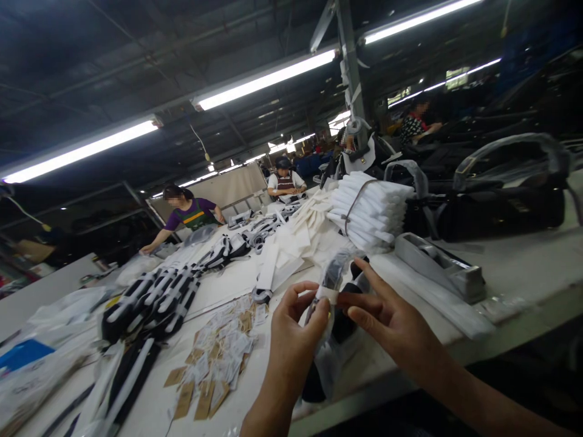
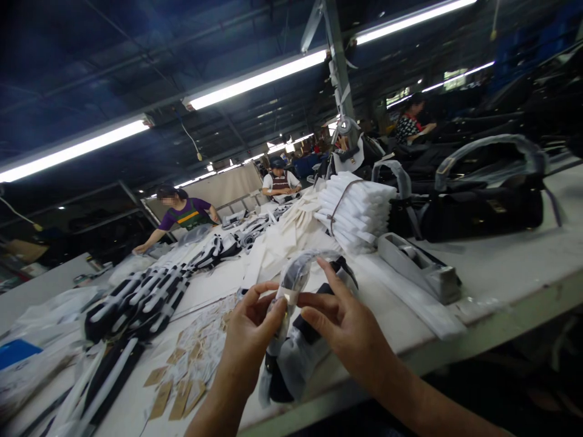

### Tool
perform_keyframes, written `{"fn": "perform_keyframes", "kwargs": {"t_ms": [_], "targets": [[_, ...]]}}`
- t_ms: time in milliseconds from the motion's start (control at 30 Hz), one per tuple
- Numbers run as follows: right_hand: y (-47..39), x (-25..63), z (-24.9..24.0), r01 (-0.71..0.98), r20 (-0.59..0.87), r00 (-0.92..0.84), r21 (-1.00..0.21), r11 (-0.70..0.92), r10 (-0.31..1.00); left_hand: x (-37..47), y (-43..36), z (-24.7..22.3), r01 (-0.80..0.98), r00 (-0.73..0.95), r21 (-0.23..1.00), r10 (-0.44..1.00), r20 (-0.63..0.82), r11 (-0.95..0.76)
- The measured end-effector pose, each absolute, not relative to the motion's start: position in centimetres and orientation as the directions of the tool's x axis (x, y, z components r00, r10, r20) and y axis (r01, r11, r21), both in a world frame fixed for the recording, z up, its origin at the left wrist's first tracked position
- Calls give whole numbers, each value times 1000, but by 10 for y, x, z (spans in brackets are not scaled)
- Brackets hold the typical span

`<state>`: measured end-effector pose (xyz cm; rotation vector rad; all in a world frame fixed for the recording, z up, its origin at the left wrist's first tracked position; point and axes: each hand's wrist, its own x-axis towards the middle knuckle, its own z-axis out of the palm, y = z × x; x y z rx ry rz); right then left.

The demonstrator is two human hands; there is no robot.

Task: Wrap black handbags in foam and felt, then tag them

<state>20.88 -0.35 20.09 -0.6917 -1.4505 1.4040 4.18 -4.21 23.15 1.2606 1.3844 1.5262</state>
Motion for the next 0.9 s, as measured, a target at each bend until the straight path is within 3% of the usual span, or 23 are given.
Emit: {"fn": "perform_keyframes", "kwargs": {"t_ms": [133, 333, 633, 900], "targets": [[-6, 194, 202, -322, 261, -342, -935, 148, 903, 44, -46, 231, 169, -273, 965, 931, 242, -201], [-2, 183, 201, -329, 257, -271, -930, 161, 928, 49, -51, 229, 246, -226, 935, 923, 311, -255], [-12, 186, 211, -261, 193, -255, -957, 125, 948, 55, -53, 220, 483, -239, 771, 785, 571, -414], [-10, 180, 211, -58, 166, -49, -985, 163, 985, 54, -61, 212, 414, -183, 713, 716, 674, -566]]}}
